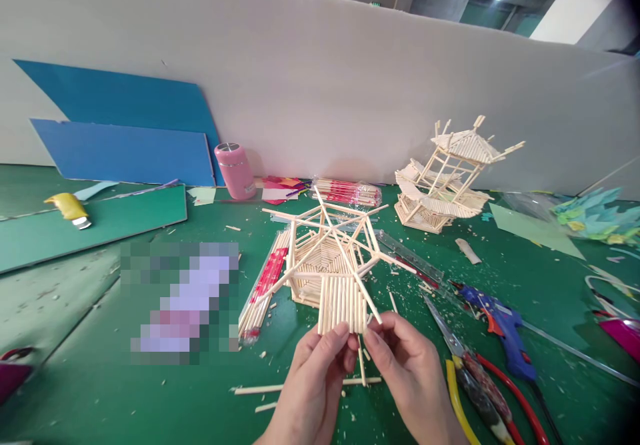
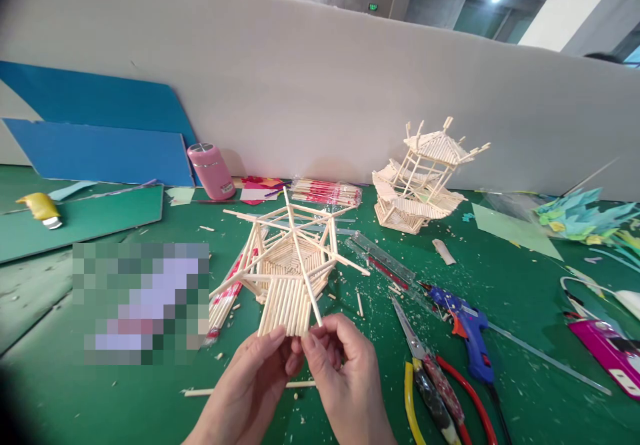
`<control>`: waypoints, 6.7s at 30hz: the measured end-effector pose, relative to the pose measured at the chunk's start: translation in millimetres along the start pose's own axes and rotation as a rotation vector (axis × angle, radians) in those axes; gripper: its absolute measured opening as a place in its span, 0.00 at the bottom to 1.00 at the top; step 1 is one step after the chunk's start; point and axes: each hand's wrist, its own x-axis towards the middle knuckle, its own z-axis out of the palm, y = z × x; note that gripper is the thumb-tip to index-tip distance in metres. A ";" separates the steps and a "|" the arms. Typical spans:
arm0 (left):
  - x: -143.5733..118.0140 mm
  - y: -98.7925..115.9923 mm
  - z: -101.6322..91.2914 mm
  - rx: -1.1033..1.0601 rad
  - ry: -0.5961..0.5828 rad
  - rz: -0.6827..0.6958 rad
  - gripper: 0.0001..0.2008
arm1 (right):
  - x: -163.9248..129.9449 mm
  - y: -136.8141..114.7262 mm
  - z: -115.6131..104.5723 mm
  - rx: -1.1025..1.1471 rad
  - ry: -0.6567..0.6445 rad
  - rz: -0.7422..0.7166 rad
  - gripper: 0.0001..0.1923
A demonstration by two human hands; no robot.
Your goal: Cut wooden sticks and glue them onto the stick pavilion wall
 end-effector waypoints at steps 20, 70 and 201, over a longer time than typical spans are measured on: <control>-35.3 13.2 -65.1 1.405 -0.235 0.446 0.08 | -37.8 57.1 -59.7 -0.453 0.244 0.129 0.12; -7.3 -15.3 -3.8 0.454 -0.202 -0.120 0.14 | -8.6 16.0 -27.0 0.407 -0.280 0.263 0.05; -2.7 -5.7 7.4 -0.127 -0.045 -0.113 0.13 | -9.6 2.7 -7.5 -0.089 0.045 0.053 0.12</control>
